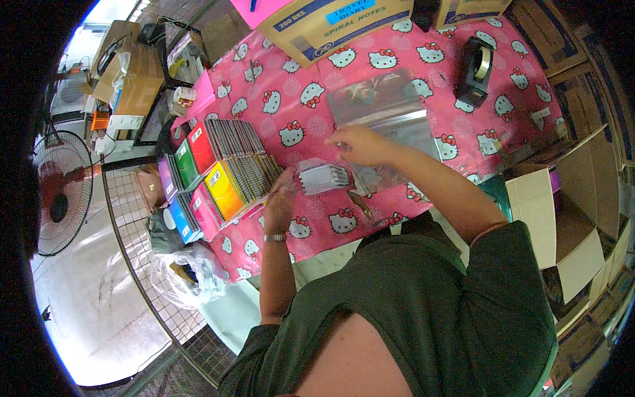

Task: The person places stacks of small notebooks into clear plastic bags and seals them by hand.

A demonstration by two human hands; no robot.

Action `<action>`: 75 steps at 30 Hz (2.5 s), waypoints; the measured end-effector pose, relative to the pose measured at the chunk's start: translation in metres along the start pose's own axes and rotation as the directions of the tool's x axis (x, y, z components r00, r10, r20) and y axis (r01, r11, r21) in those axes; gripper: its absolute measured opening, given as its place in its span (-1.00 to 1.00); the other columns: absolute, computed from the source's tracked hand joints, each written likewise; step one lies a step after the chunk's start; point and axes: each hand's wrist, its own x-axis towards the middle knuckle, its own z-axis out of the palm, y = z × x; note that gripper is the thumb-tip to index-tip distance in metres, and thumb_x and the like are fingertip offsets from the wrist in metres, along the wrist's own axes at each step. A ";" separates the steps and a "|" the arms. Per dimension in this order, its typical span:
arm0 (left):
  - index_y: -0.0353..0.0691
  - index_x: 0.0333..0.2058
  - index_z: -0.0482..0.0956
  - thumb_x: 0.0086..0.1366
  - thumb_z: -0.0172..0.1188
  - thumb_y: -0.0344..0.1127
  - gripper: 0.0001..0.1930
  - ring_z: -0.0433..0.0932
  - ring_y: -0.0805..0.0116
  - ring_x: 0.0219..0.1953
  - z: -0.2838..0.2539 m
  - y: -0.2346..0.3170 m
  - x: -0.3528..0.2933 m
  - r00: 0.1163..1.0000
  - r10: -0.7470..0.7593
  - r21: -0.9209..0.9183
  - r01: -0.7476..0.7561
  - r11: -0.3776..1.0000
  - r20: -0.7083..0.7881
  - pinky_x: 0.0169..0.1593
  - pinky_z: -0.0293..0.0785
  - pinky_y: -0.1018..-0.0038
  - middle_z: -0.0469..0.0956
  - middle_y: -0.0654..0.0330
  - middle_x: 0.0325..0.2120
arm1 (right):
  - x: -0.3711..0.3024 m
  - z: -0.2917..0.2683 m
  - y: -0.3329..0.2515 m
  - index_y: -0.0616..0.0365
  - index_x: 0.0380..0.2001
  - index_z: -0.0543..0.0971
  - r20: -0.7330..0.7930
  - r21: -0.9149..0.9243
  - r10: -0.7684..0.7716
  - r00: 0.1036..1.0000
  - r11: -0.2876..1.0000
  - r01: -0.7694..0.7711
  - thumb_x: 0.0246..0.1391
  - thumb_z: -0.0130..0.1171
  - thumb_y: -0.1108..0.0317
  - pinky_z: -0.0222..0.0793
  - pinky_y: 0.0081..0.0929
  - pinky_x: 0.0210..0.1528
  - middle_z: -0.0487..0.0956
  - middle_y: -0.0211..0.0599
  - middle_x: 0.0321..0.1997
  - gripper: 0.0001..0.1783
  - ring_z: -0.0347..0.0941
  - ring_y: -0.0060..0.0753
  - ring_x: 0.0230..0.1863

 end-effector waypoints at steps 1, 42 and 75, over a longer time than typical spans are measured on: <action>-0.41 0.16 0.23 0.25 -0.01 -0.45 -0.52 0.31 0.23 0.16 -0.028 -0.025 -0.003 0.998 -0.056 -0.061 0.055 0.997 -0.022 0.23 0.23 0.43 0.31 0.05 0.14 | 0.002 0.021 0.007 0.10 -0.03 0.51 0.093 0.128 0.013 0.996 0.991 -0.025 -0.02 0.19 0.39 0.40 -0.35 -0.08 0.54 -0.20 -0.19 -0.59 0.50 -0.31 -0.17; -0.16 -0.59 0.64 -0.28 0.37 -0.36 -0.84 0.41 0.14 -0.13 0.054 0.027 0.005 0.948 0.245 0.973 -0.166 -0.161 0.202 -0.06 0.33 0.28 0.51 0.08 -0.36 | -0.030 -0.021 0.039 0.05 -0.53 0.63 -0.732 -0.099 -0.018 0.681 0.992 -0.081 -0.07 0.18 0.25 0.29 -0.23 -0.08 0.55 -0.21 -0.45 -0.85 0.46 -0.10 -0.24; -0.23 -0.08 0.53 0.10 0.10 -0.62 -0.63 0.46 0.33 -0.11 0.035 -0.009 0.024 0.993 0.090 0.725 -0.119 0.678 0.079 -0.07 0.41 0.46 0.49 0.17 -0.16 | 0.106 0.068 0.074 0.20 -0.26 0.51 0.762 -0.226 0.483 0.430 0.822 -0.523 -0.21 0.28 -0.27 0.34 -0.20 -0.31 0.52 -0.12 -0.36 -0.29 0.43 -0.24 -0.35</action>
